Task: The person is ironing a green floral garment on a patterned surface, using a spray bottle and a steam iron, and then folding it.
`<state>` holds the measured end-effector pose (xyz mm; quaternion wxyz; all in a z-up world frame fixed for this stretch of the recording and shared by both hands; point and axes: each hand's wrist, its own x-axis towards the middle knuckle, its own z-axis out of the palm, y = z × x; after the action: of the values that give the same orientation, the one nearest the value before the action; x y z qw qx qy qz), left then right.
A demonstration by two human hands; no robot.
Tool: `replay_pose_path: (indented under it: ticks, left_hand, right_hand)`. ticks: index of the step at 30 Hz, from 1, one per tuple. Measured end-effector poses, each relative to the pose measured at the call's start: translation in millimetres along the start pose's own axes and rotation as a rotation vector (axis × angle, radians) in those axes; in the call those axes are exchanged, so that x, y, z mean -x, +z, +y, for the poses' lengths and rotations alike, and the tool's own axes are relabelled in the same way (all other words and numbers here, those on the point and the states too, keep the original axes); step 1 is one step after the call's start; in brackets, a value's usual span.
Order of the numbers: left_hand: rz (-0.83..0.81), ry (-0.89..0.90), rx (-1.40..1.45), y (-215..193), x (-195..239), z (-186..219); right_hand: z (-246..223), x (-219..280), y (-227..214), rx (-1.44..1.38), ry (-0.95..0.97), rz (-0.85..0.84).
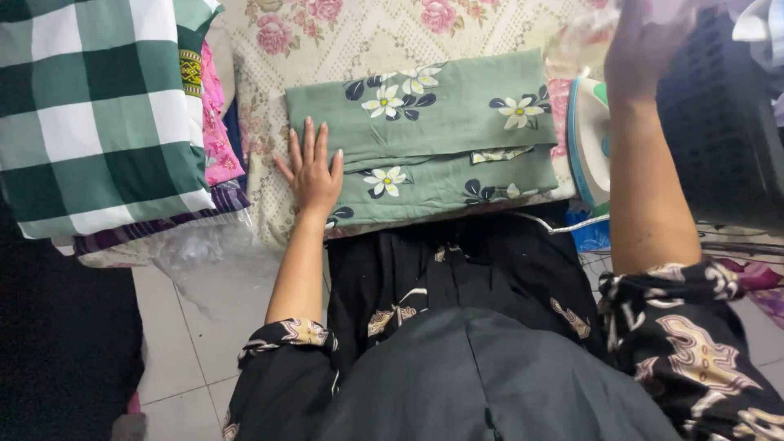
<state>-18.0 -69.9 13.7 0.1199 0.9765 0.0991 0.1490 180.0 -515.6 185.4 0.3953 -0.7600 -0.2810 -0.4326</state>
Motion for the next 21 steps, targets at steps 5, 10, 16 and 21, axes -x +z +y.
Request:
replay_pose_path:
  ticks: [5, 10, 16, 21]
  left_hand:
    - [-0.004, -0.007, 0.01, 0, 0, -2]
    - [-0.031, -0.007, 0.106, 1, 4, -3]
    - [-0.027, -0.002, 0.127, 2, -3, -4]
    - [-0.015, -0.004, 0.098, 6, -1, -6]
  right_hand:
    - [-51, 29, -34, -0.379, 0.782, -0.359]
    - [-120, 71, -42, 0.121, 0.707, -0.634]
    - [-175, 87, -12, 0.021, 0.826, -0.768]
    - [-203, 99, 32, -0.134, 0.782, -0.869]
